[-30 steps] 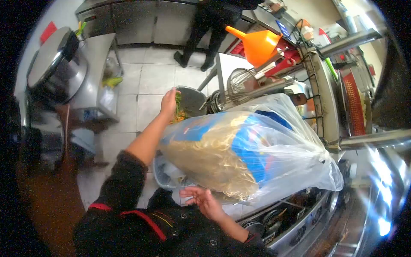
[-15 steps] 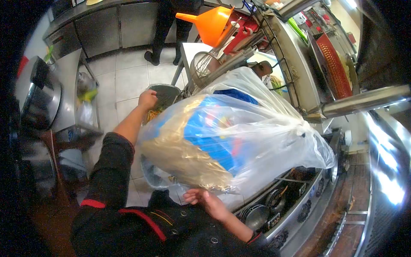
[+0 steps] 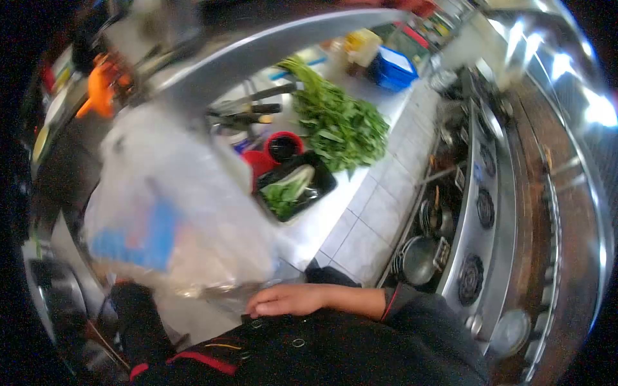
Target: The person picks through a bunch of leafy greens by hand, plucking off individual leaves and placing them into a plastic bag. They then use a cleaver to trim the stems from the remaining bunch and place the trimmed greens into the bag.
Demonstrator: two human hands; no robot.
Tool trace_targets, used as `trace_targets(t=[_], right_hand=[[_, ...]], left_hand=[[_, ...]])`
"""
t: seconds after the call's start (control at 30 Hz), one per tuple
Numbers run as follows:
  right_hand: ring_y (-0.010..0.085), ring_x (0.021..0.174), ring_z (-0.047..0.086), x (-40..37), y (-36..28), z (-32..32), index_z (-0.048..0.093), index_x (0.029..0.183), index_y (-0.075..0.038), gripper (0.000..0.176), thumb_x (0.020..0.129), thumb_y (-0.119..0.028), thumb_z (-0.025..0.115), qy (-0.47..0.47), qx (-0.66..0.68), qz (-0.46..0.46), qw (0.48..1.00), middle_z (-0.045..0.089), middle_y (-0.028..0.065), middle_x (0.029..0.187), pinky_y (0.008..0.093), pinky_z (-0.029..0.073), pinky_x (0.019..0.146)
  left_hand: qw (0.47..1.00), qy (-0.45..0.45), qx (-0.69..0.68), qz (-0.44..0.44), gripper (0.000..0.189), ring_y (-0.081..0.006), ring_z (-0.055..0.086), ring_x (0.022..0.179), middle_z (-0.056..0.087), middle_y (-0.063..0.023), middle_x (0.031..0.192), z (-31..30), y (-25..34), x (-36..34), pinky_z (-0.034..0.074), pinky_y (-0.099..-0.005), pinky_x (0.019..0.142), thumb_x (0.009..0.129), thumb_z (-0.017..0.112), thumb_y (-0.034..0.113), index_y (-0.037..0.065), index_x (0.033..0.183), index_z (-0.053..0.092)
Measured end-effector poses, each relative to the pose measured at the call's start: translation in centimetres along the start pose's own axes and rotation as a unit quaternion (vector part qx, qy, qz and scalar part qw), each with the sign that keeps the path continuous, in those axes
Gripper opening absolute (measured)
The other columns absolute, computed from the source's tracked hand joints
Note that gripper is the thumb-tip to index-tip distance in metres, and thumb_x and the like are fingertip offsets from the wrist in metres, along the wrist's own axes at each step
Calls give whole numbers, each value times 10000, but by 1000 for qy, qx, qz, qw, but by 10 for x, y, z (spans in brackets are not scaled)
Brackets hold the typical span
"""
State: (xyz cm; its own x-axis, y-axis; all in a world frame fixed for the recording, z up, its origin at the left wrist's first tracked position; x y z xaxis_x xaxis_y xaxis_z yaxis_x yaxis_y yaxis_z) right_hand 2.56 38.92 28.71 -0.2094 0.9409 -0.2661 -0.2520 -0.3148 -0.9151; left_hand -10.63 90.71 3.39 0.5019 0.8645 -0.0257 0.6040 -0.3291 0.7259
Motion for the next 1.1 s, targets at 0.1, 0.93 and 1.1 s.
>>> trace_targets(t=[0.1, 0.93, 1.1], right_hand=[[165, 1093, 513, -45, -8, -34, 473, 1220, 21, 459, 947, -348, 457, 19, -15, 45, 999, 550, 93, 1167, 318, 388, 952], [323, 806, 628, -288, 13, -326, 619, 974, -2, 361, 810, -322, 595, 450, -296, 27, 842, 647, 186, 884, 374, 489, 716], [356, 838, 618, -313, 44, -349, 627, 978, -17, 367, 797, -334, 589, 439, -259, 49, 859, 638, 199, 914, 413, 488, 747]], left_hand=[[997, 46, 59, -21, 259, -271, 618, 925, 665, -80, 958, -45, -18, -29, 481, -363, 823, 739, 652, 260, 97, 938, 682], [875, -411, -230, -107, 225, -125, 603, 781, 652, -65, 851, 331, 328, -445, 468, -257, 696, 893, 558, 186, 20, 1031, 622], [873, -461, -150, -60, 229, -112, 572, 774, 635, -55, 922, 334, 483, -413, 454, -245, 674, 898, 547, 158, 10, 1067, 593]])
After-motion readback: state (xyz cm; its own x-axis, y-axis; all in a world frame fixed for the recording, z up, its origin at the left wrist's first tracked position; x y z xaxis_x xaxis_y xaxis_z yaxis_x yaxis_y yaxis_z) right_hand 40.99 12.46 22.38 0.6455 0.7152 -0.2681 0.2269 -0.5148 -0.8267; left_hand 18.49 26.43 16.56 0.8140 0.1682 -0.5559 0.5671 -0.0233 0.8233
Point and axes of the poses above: each hand's wrist, its own x-axis towards the middle knuckle, its own z-axis out of the palm, y = z × x, the point moved 7 cm from there along x, towards the middle knuckle
